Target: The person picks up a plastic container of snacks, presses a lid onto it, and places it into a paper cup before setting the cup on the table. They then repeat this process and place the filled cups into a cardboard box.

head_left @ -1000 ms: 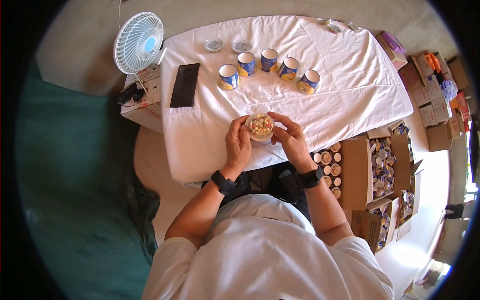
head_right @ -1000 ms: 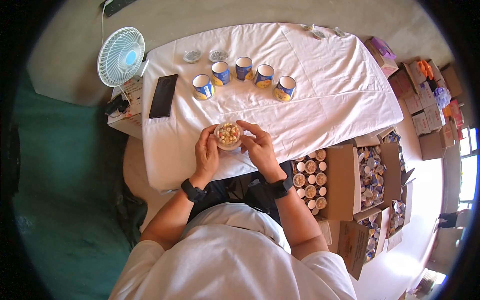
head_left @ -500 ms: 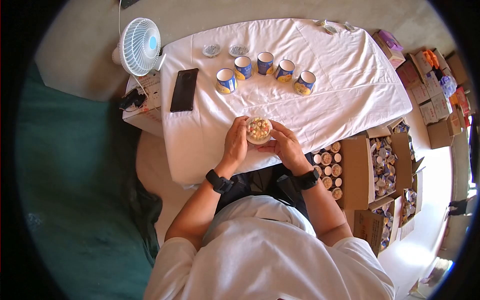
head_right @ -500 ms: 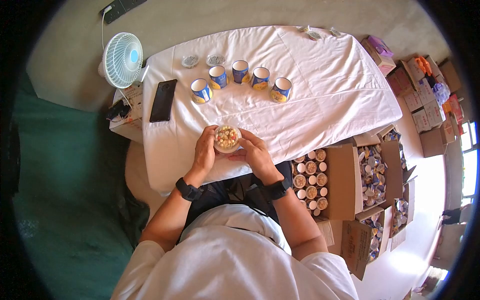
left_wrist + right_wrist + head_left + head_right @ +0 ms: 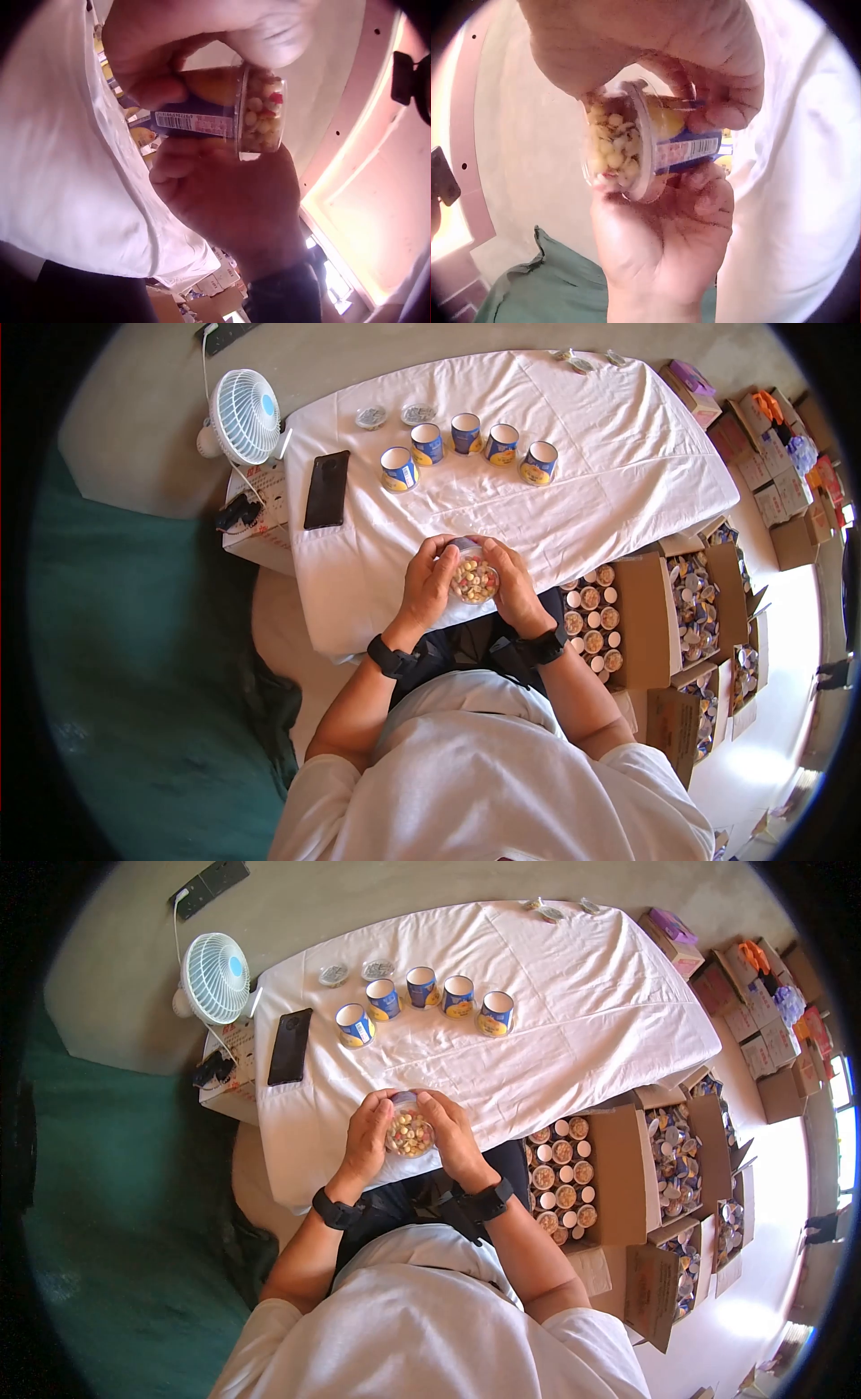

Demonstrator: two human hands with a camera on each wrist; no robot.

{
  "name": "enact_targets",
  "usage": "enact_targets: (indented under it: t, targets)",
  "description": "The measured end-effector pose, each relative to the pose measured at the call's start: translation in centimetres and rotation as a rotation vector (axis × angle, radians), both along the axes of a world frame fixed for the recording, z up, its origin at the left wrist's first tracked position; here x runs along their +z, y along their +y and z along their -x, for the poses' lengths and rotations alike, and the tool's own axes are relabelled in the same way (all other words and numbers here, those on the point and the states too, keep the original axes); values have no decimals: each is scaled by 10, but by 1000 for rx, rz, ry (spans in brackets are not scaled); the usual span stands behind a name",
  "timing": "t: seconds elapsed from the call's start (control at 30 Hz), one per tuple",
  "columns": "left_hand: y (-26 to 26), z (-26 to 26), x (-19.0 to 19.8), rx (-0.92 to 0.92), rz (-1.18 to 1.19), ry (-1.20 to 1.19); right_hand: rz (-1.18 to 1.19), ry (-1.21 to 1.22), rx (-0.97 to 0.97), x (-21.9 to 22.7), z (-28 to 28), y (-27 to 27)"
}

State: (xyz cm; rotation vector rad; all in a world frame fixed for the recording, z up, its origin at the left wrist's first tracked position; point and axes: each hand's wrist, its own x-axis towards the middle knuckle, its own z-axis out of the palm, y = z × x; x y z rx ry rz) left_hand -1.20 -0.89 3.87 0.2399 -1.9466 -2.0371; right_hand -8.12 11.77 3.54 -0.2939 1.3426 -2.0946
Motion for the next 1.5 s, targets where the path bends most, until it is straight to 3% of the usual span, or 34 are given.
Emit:
enact_targets:
  t: [0.07,0.2,0.27,0.4,0.43,0.53,0.6,0.67,0.9,0.97,1.07,1.1,1.2,1.23,1.33,1.37,1.5]
  targets:
    - [-1,-2,0,-7,89,-20,-118,121,-26,-2,1,2]
    - [2,-5,4,-35,5,-9,-257,253,-85,3,3,3]
    - [-5,-4,3,-85,39,-57,-309,222,7,11,8,6]
    - [0,-3,-3,6,135,30,-372,230,112,17,8,5]
    - [-2,-4,3,-5,106,21,-355,291,90,16,6,4]
    - [-3,-2,-3,80,-9,20,-223,110,17,8,-3,1]
    - [3,0,-6,219,36,77,-183,171,-73,-1,-11,-6]
    - [7,-1,-9,242,22,41,-208,257,-189,-4,-14,-10]
    - [-19,2,-7,-38,29,-175,-192,219,-12,-1,2,-6]
    - [-8,3,-13,114,19,-51,-89,114,-70,8,-5,-8]
    - [3,6,-36,286,-39,3,-181,103,-308,1,-18,-16]
    - [5,8,-39,333,-66,2,-191,154,-303,2,-22,-15]
    - [8,6,-37,181,-217,-29,-142,200,-328,-9,-15,-15]
    - [7,7,-34,163,-205,-15,-226,255,-300,-8,-10,-11]
    - [-6,6,-16,43,-189,-121,-293,292,-73,-4,2,-5]
    - [-7,8,-24,29,-324,-148,-347,255,20,0,6,-1]
    - [8,8,-36,246,-97,26,-147,185,-236,11,-14,-10]
